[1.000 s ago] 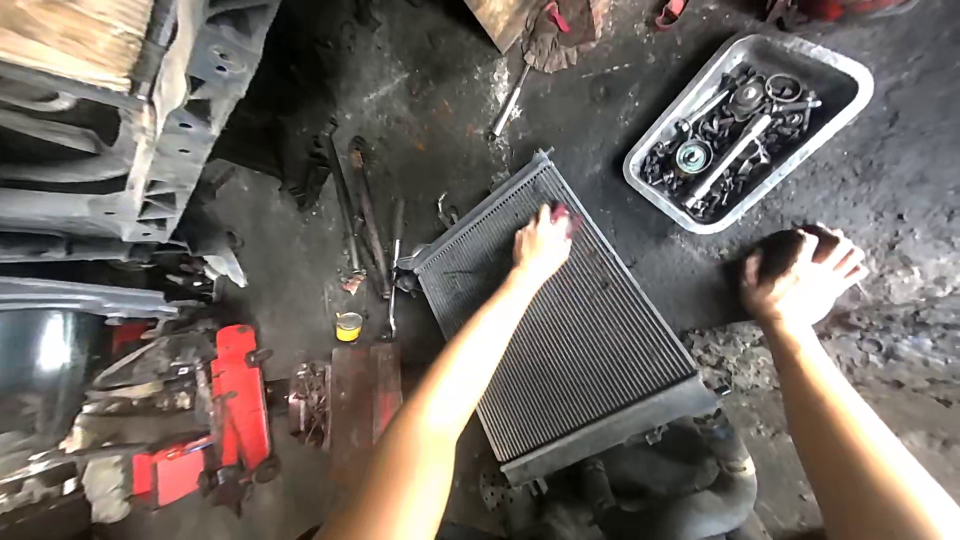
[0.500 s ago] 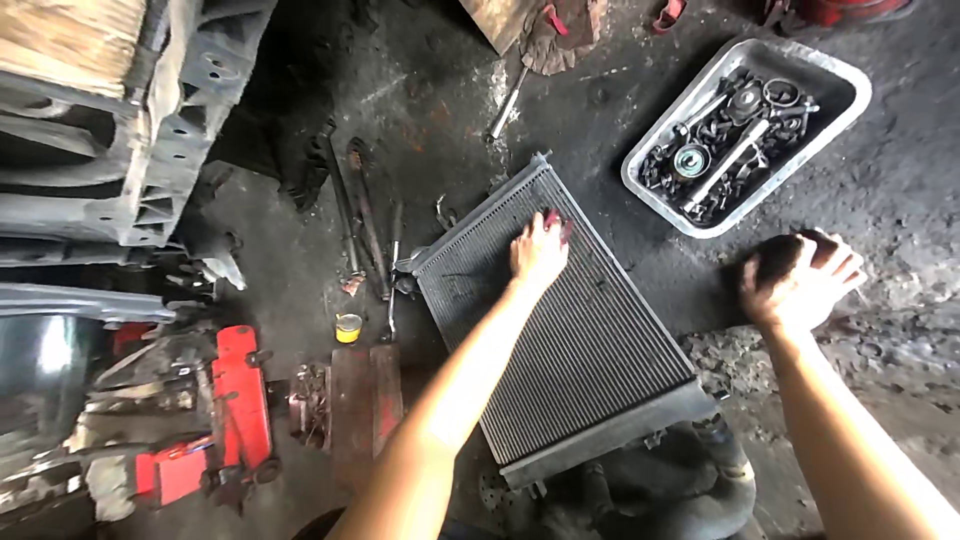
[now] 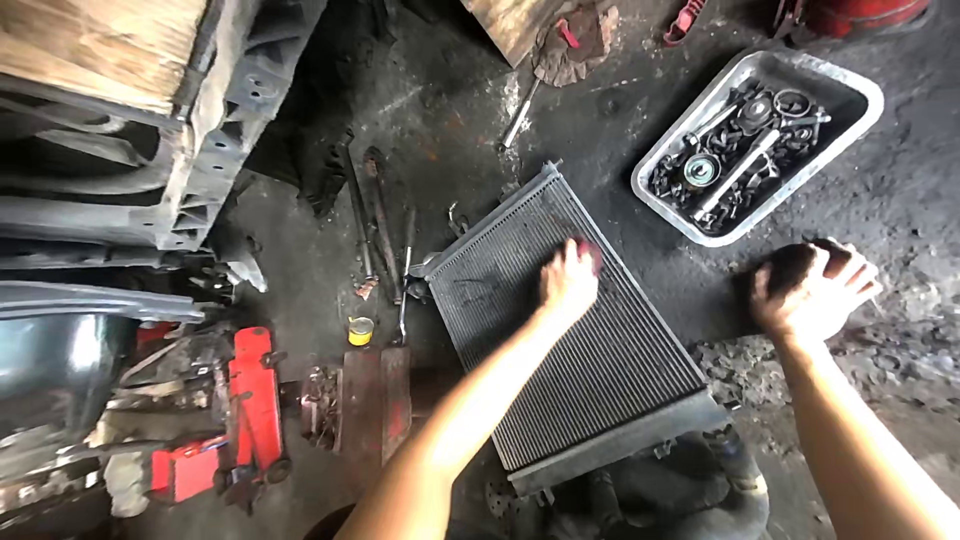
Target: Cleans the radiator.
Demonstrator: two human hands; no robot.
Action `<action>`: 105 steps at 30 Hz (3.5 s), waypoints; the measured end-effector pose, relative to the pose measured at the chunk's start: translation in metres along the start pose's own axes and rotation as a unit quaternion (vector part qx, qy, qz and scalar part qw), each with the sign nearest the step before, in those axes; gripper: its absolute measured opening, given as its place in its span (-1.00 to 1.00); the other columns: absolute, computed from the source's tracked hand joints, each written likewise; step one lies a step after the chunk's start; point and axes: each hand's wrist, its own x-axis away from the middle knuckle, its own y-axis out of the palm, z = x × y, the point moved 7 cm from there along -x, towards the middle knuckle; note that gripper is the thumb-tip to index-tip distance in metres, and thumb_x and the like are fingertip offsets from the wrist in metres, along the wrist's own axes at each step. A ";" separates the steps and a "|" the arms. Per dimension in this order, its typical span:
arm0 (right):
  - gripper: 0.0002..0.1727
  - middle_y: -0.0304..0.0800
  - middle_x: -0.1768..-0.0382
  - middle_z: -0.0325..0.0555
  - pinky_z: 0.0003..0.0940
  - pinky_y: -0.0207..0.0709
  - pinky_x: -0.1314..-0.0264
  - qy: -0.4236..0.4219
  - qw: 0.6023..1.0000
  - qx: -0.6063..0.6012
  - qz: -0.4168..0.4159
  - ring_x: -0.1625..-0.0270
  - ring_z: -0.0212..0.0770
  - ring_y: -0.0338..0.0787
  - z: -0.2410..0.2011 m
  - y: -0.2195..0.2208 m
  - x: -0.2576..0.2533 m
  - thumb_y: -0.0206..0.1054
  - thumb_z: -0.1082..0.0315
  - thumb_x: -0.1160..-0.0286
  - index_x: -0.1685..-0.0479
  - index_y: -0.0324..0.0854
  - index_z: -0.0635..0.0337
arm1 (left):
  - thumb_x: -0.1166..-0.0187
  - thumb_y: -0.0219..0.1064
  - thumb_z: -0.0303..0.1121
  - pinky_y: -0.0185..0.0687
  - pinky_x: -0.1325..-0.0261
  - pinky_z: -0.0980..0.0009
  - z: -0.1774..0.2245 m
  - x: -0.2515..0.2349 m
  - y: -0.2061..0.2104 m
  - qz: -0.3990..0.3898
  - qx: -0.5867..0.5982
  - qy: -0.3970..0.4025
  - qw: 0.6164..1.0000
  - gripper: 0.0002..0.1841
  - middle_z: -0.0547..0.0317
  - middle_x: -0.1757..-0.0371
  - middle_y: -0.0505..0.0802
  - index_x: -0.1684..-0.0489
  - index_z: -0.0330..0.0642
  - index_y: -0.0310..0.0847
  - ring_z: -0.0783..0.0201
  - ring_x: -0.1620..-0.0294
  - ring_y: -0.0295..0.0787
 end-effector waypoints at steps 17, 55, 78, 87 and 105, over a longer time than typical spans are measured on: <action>-0.24 0.40 -0.59 0.39 0.50 0.10 -0.53 -0.002 1.000 -0.011 0.010 -0.69 0.47 0.29 0.002 -0.002 0.001 0.13 -0.18 -0.33 -0.37 0.50 0.27 | -0.49 0.38 -0.27 0.75 -0.04 -0.11 0.022 0.050 0.006 -0.055 0.004 0.232 0.971 -0.60 -0.25 -0.34 0.77 -0.27 -0.22 0.77 -0.21 -0.18 0.83; -0.22 0.37 -0.59 0.43 0.54 0.04 -0.55 -0.014 1.000 -0.003 0.001 -0.68 0.53 0.24 0.002 0.002 0.001 0.11 -0.21 -0.36 -0.39 0.48 0.29 | -0.40 0.43 -0.38 0.79 0.13 -0.10 -0.018 -0.007 -0.017 0.044 -0.039 0.292 0.955 -0.68 -0.23 -0.12 0.85 -0.10 -0.25 0.83 -0.21 -0.01 0.87; -0.26 0.40 -0.56 0.43 0.53 0.07 -0.52 -0.009 1.000 -0.003 0.006 -0.67 0.52 0.26 0.000 -0.002 0.001 0.14 -0.17 -0.35 -0.33 0.50 0.29 | -0.58 0.34 -0.23 0.71 -0.09 -0.18 -0.028 -0.029 -0.015 0.026 -0.029 0.069 0.997 -0.61 -0.22 -0.42 0.72 -0.32 -0.14 0.75 -0.23 -0.22 0.79; -0.26 0.43 -0.53 0.43 0.52 0.10 -0.50 -0.021 1.000 -0.008 0.021 -0.65 0.52 0.29 -0.001 -0.002 0.002 0.11 -0.18 -0.37 -0.33 0.51 0.29 | -0.51 0.39 -0.29 0.73 -0.04 -0.18 -0.030 -0.031 -0.021 0.021 -0.047 0.124 0.991 -0.61 -0.25 -0.36 0.74 -0.29 -0.19 0.77 -0.25 -0.17 0.81; -0.26 0.41 -0.54 0.44 0.51 0.09 -0.51 -0.020 1.000 -0.009 0.020 -0.65 0.52 0.29 0.001 -0.001 0.001 0.13 -0.17 -0.36 -0.32 0.51 0.30 | -0.37 0.47 -0.36 0.78 0.12 -0.14 -0.017 -0.009 -0.017 0.073 -0.021 0.245 0.966 -0.65 -0.26 -0.17 0.84 -0.13 -0.21 0.84 -0.24 -0.05 0.87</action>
